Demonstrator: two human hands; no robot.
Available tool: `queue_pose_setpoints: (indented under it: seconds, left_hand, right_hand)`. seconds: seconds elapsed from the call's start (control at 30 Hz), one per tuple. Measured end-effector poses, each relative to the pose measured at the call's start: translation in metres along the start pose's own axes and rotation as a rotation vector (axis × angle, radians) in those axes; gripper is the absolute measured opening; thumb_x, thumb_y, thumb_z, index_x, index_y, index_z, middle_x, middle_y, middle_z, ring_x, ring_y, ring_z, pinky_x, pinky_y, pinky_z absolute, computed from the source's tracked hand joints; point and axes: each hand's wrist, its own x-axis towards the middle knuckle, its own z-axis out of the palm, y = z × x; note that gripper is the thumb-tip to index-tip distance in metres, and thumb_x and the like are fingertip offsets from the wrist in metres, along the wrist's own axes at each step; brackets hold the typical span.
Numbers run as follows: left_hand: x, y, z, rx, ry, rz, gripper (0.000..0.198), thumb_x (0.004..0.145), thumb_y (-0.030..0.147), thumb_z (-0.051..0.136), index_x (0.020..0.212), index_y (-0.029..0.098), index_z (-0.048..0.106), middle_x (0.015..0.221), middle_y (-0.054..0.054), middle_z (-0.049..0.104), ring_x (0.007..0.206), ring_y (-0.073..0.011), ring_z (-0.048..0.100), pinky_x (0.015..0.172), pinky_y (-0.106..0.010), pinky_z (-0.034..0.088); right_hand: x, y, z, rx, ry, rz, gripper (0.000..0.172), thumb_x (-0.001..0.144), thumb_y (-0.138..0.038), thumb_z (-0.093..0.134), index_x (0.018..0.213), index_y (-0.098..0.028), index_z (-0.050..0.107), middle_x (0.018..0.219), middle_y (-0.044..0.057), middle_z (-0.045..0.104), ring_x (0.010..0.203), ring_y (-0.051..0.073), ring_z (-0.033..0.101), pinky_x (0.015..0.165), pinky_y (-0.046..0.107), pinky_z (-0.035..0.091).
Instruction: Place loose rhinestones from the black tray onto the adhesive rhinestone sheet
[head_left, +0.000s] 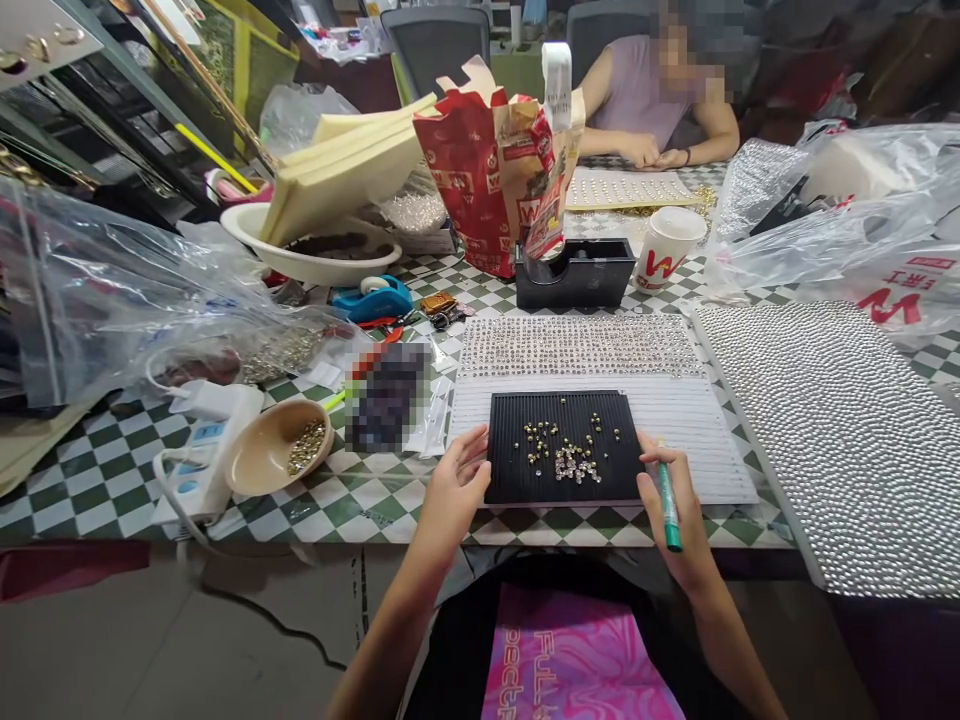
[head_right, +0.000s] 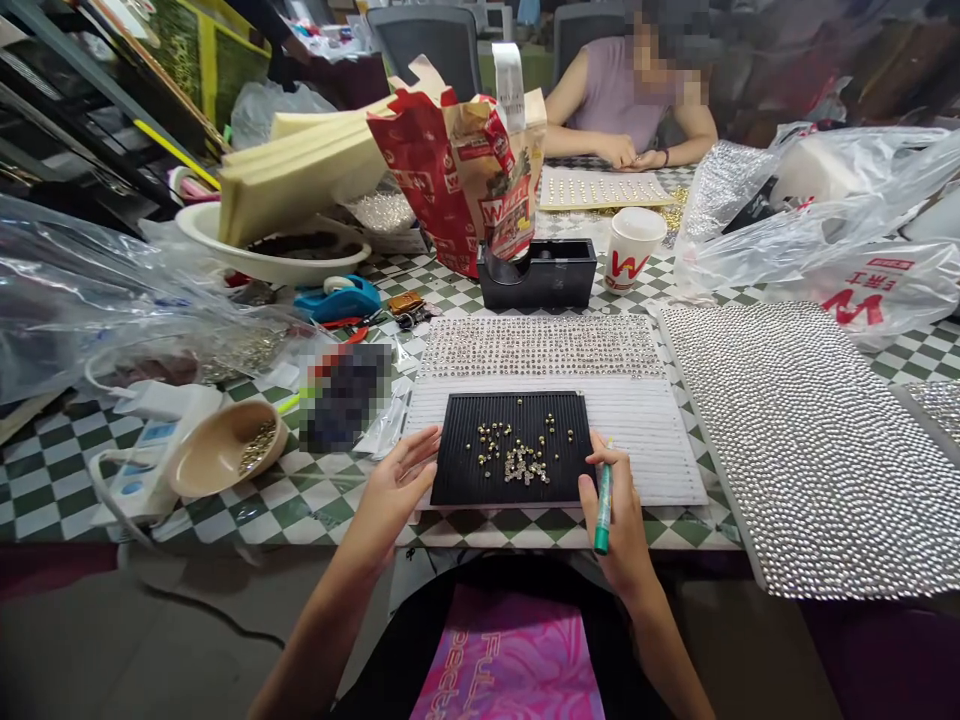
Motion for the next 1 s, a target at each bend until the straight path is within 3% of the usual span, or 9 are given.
queue_pose_setpoints:
  seconds: [0.37,0.63,0.87,1.0]
  left_hand:
    - [0.01,0.008,-0.005,-0.109,0.051,-0.092,0.069,0.063,0.039,0.074,0.125,0.013,0.059,0.138,-0.017,0.06,0.119,-0.0259,0.061,0.109,-0.044,0.047]
    - [0.015,0.018,-0.011,-0.107,-0.032,-0.1,0.062,0.068,0.038,0.074,0.125,0.017,0.062,0.126,-0.011,0.068,0.115,-0.0234,0.063,0.107,-0.04,0.047]
    - [0.02,0.023,-0.016,-0.229,-0.134,-0.287,0.082,0.067,0.04,0.08,0.141,0.023,0.048,0.105,-0.008,0.074,0.09,-0.0178,0.069,0.08,-0.029,0.056]
    - [0.022,0.025,-0.018,-0.284,-0.142,-0.325,0.083,0.065,0.039,0.083,0.14,0.025,0.049,0.102,-0.007,0.074,0.085,-0.0154,0.069,0.071,-0.024,0.055]
  right_hand:
    - [0.002,-0.02,0.002,0.273,0.05,0.06,0.01,0.095,-0.037,0.05,0.102,-0.03,0.049,0.147,0.006,0.051,0.144,0.024,0.039,0.124,0.052,0.022]
    - [0.01,-0.025,0.009,0.409,0.096,0.143,0.013,0.093,-0.039,0.056,0.098,-0.028,0.052,0.146,0.005,0.055,0.143,0.024,0.041,0.123,0.052,0.024]
    - [0.013,-0.026,0.009,0.307,0.048,0.16,0.018,0.095,-0.043,0.053,0.099,-0.026,0.048,0.148,0.009,0.052,0.143,0.026,0.042,0.123,0.055,0.026]
    - [0.018,-0.017,-0.012,0.047,-0.068,0.134,0.017,0.095,-0.043,0.049,0.101,-0.027,0.047,0.147,0.01,0.052,0.142,0.026,0.043,0.12,0.056,0.029]
